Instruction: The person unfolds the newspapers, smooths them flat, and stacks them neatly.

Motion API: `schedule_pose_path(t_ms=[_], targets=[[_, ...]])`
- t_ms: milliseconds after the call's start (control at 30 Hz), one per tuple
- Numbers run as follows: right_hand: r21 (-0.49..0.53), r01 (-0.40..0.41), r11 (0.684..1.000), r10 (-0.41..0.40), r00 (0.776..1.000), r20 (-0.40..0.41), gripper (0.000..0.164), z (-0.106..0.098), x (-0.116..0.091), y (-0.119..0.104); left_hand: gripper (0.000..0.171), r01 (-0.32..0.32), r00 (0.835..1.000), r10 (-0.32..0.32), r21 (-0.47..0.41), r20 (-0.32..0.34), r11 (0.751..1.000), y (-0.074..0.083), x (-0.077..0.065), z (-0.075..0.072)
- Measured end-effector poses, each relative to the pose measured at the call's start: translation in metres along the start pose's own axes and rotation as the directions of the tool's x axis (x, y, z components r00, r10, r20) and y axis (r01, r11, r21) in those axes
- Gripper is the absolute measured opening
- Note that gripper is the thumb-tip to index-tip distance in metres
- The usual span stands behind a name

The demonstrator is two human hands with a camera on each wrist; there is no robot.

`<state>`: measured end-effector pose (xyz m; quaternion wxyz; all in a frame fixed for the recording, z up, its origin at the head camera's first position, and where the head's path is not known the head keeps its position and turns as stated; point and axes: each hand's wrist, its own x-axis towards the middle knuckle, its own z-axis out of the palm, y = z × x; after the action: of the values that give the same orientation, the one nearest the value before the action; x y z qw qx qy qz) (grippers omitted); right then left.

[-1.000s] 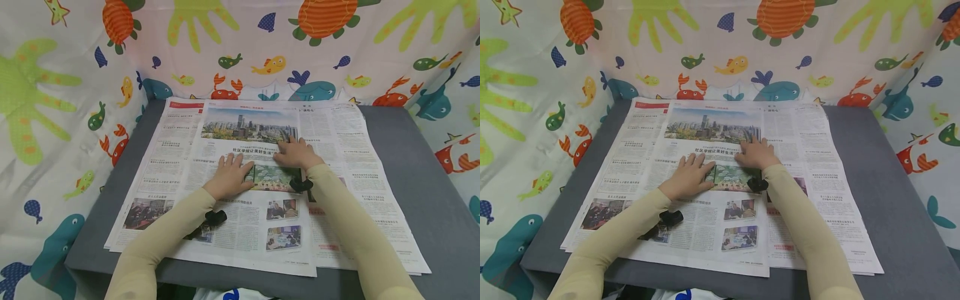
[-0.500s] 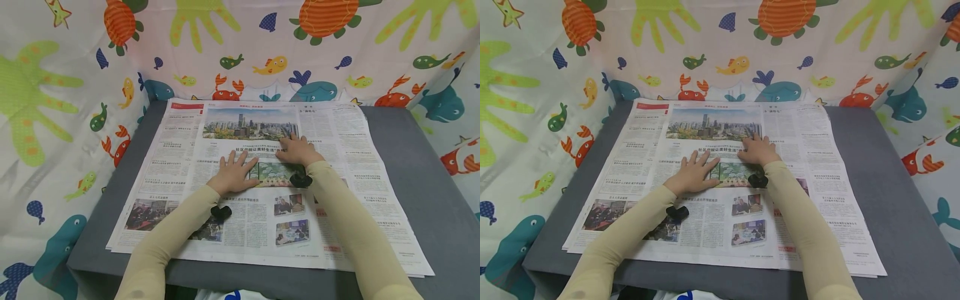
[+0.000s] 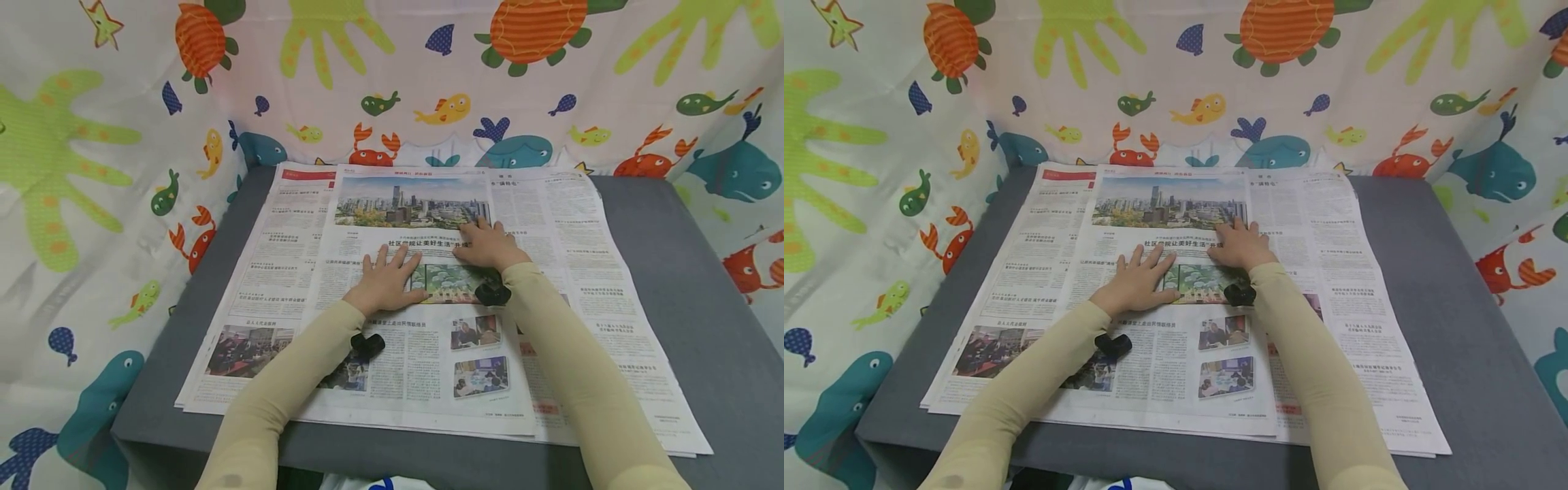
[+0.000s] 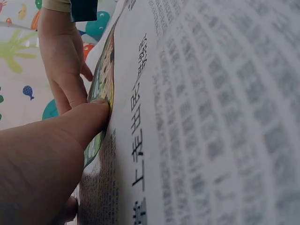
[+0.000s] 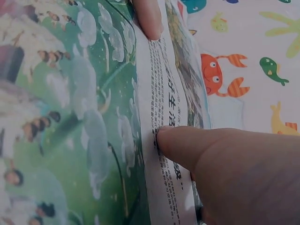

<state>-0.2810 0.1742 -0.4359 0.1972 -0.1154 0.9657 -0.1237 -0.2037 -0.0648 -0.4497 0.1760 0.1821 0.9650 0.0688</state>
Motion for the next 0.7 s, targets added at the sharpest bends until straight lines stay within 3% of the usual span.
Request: schedule_pose_path(t_ms=[700], targets=[[0.030,0.000,1.000,0.000,1.000,0.001,0.073,-0.003,-0.007,0.016,0.086,0.000,1.000,0.000,-0.019,0.000,1.000,0.014,0.010,0.003]])
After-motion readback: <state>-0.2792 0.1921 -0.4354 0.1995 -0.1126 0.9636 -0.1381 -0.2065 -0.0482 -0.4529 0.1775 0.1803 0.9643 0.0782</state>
